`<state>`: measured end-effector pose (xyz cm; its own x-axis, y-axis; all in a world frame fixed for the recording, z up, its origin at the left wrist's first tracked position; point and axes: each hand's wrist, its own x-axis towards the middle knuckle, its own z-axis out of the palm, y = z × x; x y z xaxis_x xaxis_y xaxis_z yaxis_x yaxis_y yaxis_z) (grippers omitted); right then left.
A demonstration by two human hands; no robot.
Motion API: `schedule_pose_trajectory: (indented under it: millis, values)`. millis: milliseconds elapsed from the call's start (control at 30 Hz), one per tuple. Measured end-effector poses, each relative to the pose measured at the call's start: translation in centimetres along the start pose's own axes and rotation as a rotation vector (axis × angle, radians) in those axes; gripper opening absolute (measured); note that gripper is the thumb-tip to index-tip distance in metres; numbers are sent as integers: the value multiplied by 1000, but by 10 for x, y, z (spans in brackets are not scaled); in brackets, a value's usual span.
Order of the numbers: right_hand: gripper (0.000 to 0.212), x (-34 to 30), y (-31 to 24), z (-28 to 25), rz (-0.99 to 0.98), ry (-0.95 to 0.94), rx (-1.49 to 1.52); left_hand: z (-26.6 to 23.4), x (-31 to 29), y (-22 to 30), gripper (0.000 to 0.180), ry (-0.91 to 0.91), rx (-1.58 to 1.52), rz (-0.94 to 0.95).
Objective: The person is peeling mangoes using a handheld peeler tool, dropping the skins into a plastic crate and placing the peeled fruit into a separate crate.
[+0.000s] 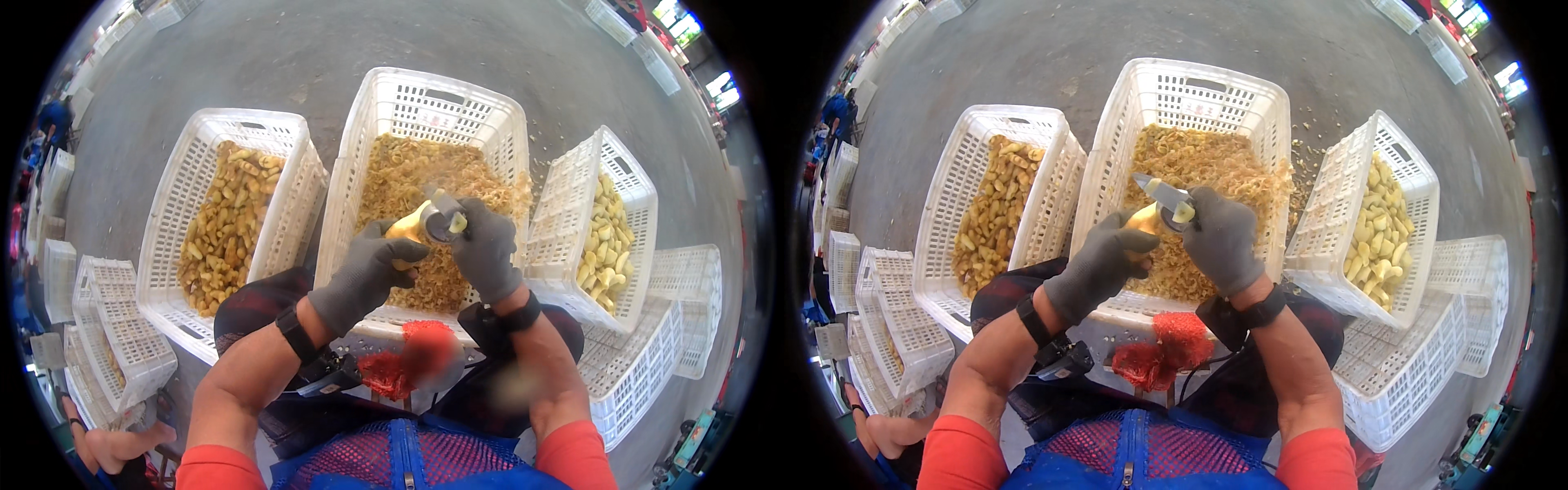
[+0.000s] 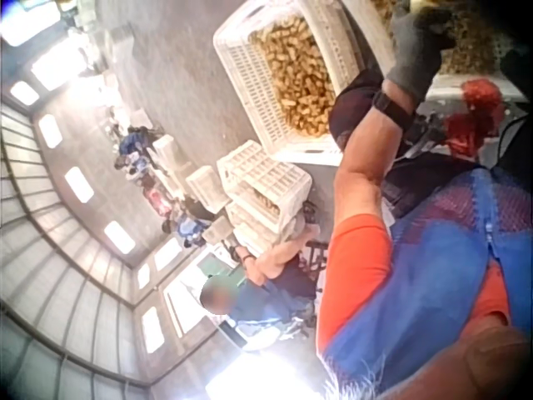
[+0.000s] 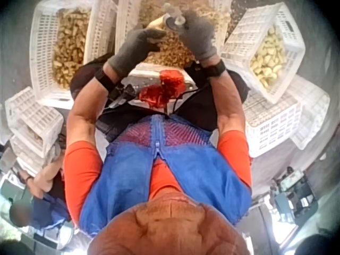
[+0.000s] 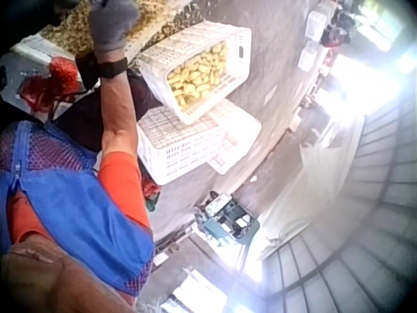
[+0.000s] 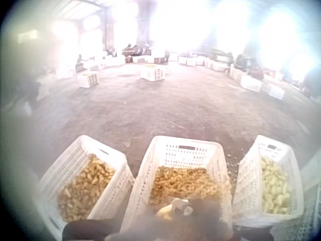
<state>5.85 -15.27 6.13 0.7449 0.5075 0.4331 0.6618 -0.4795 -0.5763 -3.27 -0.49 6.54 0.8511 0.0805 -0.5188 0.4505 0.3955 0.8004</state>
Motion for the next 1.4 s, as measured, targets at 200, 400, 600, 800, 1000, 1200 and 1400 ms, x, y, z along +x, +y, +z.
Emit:
schedule_pose_trajectory:
  millis: [200, 400, 600, 800, 1000, 1200, 1400]
  values:
    - [8, -7, -4, -7, 109, -53, -72, -19, 8, -22, 19, -78, 505, 507]
    - [15, -4, 5, -28, 584, -149, 260, -19, 11, 2, 34, 18, -346, 93]
    - [19, 7, -5, -26, 761, -165, 715, -12, 6, 4, 42, -93, -257, 98]
    - [28, 3, -6, -12, 961, -195, 1109, 1, 1, 13, 46, -139, -228, 88]
    - [31, -1, -4, -17, 1018, -382, 1189, 10, 3, 13, 61, -181, -313, 99]
    - [29, -1, -13, -8, 1082, -294, 1379, 13, 8, 2, 66, -151, -292, 165]
    - [31, -5, -3, -15, 1079, -459, 1281, 16, 1, 5, 73, -31, -14, 274]
